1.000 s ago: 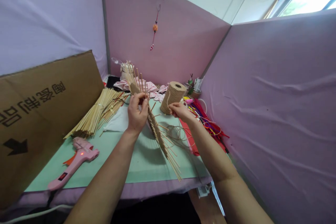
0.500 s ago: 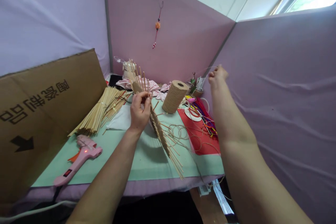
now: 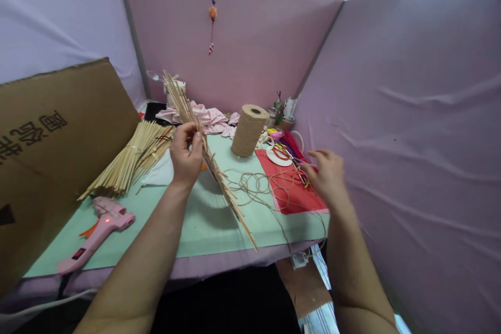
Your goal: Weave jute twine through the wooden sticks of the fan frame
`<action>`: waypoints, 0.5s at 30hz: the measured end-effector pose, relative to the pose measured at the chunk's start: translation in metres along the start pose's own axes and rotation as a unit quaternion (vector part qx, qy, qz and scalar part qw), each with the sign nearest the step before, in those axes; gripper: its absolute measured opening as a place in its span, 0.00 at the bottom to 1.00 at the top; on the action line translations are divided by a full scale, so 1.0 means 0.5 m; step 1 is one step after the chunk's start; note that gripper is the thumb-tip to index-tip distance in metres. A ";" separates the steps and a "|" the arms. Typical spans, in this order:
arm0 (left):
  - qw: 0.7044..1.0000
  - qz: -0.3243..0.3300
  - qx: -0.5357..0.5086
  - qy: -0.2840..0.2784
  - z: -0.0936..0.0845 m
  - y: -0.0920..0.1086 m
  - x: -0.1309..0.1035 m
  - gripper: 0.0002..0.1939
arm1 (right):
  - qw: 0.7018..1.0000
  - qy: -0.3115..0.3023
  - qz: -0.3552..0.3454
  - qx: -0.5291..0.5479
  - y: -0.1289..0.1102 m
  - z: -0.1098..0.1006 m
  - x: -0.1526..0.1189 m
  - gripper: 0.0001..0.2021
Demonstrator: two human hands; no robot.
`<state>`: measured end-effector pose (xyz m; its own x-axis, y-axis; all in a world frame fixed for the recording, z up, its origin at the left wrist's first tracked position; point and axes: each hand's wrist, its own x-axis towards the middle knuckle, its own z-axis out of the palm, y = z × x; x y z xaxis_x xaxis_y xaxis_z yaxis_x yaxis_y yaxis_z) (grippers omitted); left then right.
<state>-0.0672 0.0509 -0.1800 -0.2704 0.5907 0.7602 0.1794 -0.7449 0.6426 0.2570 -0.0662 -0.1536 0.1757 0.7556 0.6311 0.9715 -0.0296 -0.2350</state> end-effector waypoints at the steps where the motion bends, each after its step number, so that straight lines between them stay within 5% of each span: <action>1: 1.000 0.001 0.001 0.000 0.000 -0.001 0.001 0.07 | 0.997 -0.050 -0.039 0.037 -0.033 0.028 -0.023 0.14; 4: 1.000 0.003 0.004 0.000 0.000 -0.003 0.002 0.07 | 0.957 -0.209 -0.103 0.171 -0.128 0.118 -0.073 0.14; 8: 1.000 0.004 0.004 -0.001 0.000 -0.002 0.002 0.07 | 0.932 -0.248 -0.113 0.239 -0.196 0.198 -0.101 0.14; 11: 1.000 0.006 0.010 0.003 0.000 -0.004 0.001 0.07 | 0.893 -0.294 -0.091 0.329 -0.199 0.184 -0.102 0.04; 15: 1.000 0.007 0.009 0.006 -0.001 -0.010 0.000 0.08 | 0.758 -0.425 0.065 0.491 -0.162 0.075 -0.103 0.09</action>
<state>-0.0684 0.0543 -0.1832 -0.2795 0.5761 0.7681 0.2009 -0.7472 0.6335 0.1633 -0.0781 -0.1948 -0.3109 0.9491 -0.0506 0.2956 0.0460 -0.9542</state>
